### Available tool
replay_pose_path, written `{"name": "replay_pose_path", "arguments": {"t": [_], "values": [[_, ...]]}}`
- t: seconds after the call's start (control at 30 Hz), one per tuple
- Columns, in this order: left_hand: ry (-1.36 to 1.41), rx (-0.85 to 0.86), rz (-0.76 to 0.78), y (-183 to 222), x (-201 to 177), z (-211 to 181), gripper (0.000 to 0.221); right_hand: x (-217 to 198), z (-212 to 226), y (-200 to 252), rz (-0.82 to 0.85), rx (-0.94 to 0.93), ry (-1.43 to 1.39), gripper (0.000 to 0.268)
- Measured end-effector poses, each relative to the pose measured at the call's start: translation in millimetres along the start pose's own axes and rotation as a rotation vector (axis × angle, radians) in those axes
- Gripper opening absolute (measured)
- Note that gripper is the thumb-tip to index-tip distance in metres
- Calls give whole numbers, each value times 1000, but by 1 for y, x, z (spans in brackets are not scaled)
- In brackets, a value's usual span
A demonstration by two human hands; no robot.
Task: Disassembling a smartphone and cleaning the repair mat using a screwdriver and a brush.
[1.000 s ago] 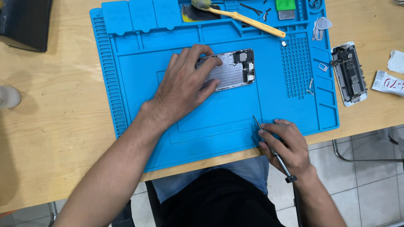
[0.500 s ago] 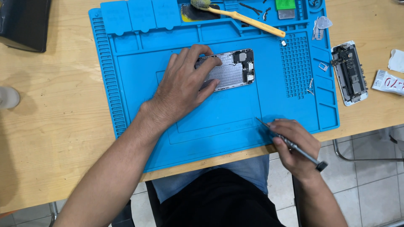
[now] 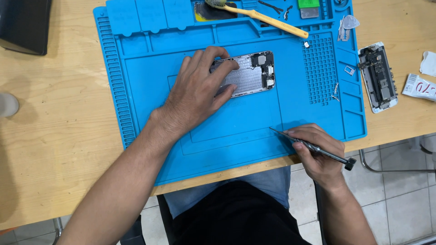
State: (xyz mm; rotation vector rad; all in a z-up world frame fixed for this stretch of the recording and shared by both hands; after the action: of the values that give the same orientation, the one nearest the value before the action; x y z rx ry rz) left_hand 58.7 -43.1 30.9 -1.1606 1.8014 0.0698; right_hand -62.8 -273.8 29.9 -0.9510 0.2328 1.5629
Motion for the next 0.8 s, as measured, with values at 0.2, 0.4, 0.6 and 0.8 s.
{"name": "replay_pose_path", "arguments": {"t": [0.2,0.4,0.6,0.8], "values": [[-15,0,1,0,1,0,40,-1,-3,1,-17,-2,4,21],[-12,5,-8,0,0,-1,39,1,-2,1,3,-4,20,21],[-16,8,-10,0,-1,-1,38,-2,-6,5,-47,12,-41,22],[14,-4,6,0,0,-1,36,-71,-53,8,-8,233,-15,30]]}}
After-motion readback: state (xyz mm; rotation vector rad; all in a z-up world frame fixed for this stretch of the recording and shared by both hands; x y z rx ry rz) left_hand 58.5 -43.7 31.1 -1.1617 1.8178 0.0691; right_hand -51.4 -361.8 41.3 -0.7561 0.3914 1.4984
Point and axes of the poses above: each hand's wrist, its own y-axis away from the middle knuckle, its own x-axis out of the palm, z = x × y, the point moved 8 cm from there along -y, towards the middle knuckle, and after that the axes turned 10 degrees about y, right-handed, at the moved point
